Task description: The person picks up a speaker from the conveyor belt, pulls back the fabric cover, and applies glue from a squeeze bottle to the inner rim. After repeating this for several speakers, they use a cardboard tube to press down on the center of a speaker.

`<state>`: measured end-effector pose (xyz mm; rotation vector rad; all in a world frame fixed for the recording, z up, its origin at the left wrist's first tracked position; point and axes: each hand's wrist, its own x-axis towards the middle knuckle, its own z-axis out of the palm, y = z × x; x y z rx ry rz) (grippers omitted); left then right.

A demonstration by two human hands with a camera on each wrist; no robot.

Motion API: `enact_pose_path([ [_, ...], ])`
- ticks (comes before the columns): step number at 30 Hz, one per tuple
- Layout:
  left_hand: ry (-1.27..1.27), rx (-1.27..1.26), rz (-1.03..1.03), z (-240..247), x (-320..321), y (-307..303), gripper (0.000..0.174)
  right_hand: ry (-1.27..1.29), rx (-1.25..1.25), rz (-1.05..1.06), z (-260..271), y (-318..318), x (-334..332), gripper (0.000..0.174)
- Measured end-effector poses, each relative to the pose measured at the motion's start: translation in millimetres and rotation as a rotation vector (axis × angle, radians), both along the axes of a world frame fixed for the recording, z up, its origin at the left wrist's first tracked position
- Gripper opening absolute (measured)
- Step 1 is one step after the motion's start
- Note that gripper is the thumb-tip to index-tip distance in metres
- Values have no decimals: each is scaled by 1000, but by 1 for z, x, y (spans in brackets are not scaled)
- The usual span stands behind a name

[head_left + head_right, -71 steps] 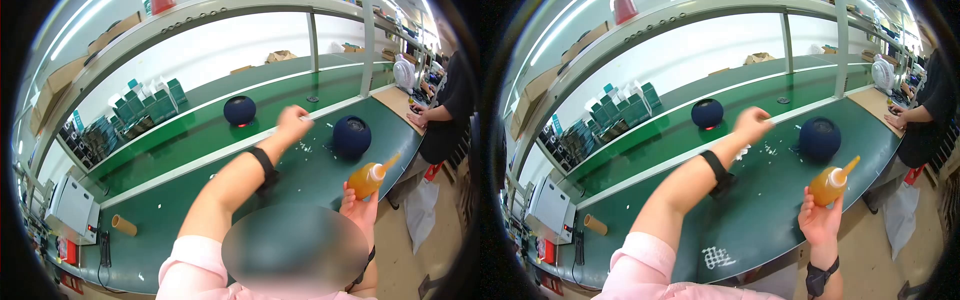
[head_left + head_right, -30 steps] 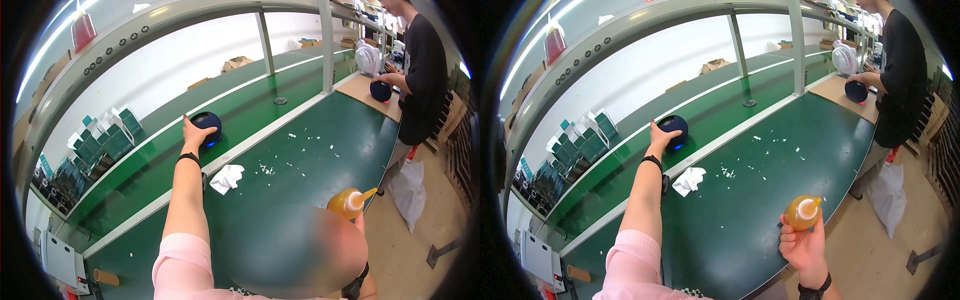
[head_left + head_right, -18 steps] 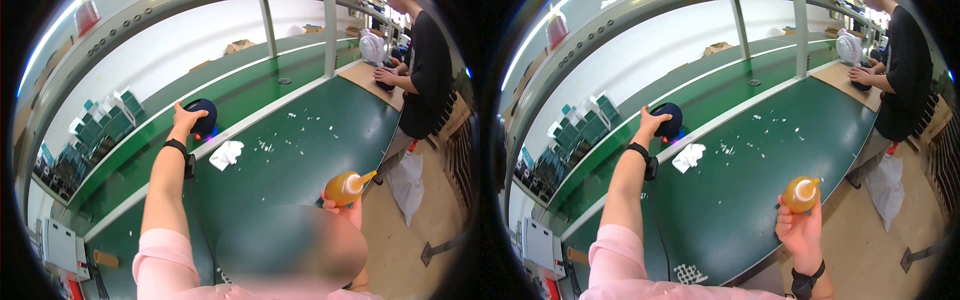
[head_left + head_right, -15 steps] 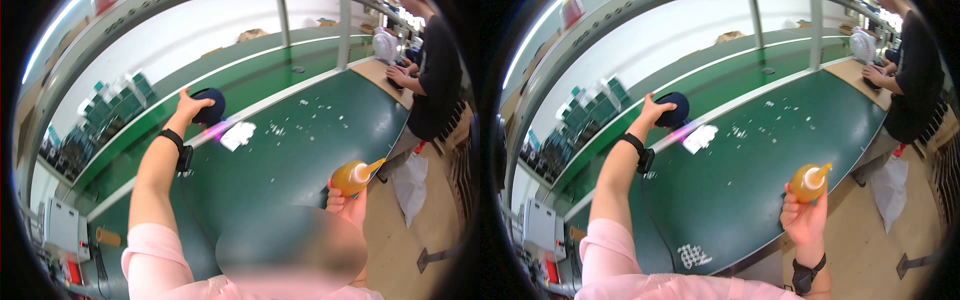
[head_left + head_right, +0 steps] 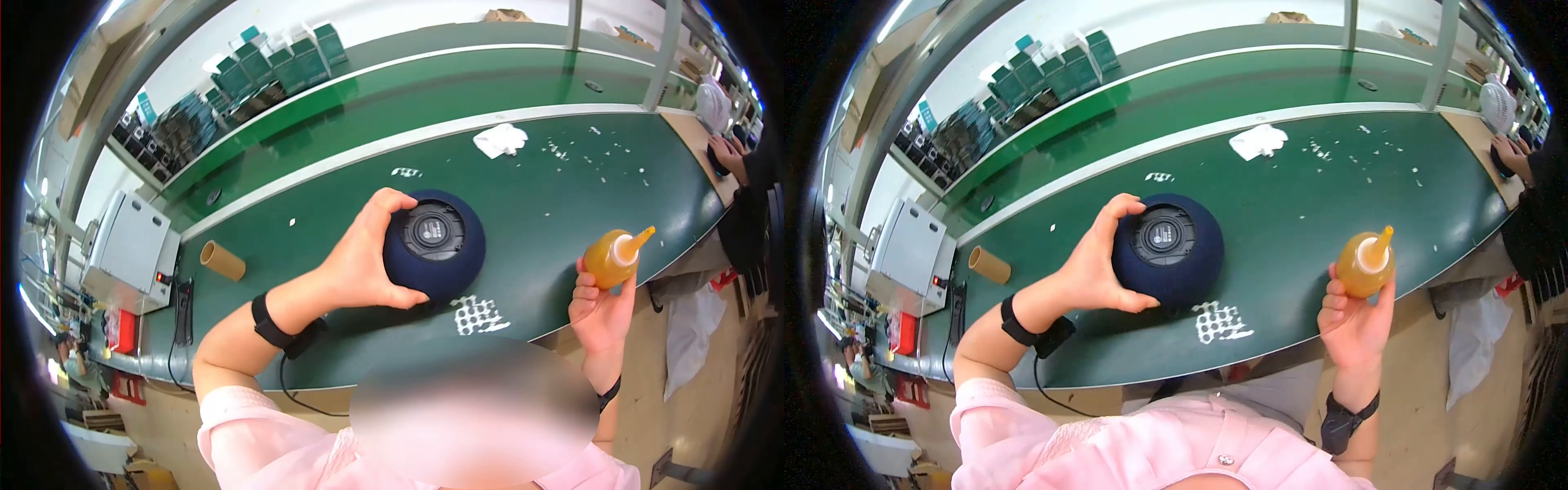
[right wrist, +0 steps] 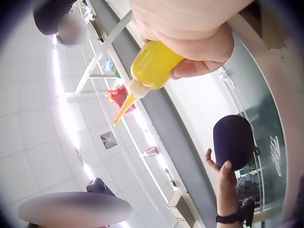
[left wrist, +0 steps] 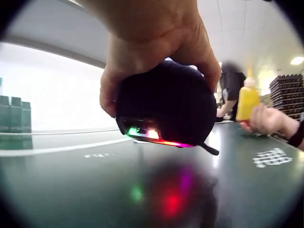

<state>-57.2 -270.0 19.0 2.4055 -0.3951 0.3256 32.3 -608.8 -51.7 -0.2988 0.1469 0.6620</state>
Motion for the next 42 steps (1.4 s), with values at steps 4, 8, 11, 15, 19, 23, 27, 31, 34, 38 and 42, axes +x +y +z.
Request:
enact_pose_path([
  [4, 102, -124, 8, -15, -24, 12, 116, -96, -51, -26, 8, 15, 1, 71],
  [8, 72, -108, 91, -4, -42, 23, 106, -198, 7, 1, 6, 26, 16, 70],
  [11, -58, -113, 285, 7, -65, 42, 59, -248, 9, 5, 2, 31, 25, 70],
  [15, -293, -136, 651, 3, -105, 103, 33, -279, 39, 9, -12, 35, 29, 73],
  [19, -493, -249, 1047, -5, -148, 161, 41, -328, 25, 24, -21, 34, 32, 74],
  [23, -428, -499, 1225, -23, -171, 203, 63, -308, 54, 60, -24, 31, 35, 72],
  [27, -261, -550, 1254, -27, -163, 199, 79, -271, 92, 48, -27, 29, 37, 72],
  [31, -210, -579, 1163, -42, -153, 219, 62, -254, 111, 24, -25, 29, 31, 74],
  [34, -325, -623, 912, -15, -132, 190, 47, -236, 69, 8, -18, 34, 26, 72],
  [38, -220, -671, 604, 30, -95, 123, 48, -229, 47, -25, -15, 36, 25, 71],
  [42, -158, -766, 336, 58, -62, 69, 52, -232, 11, -79, -15, 37, 22, 71],
])
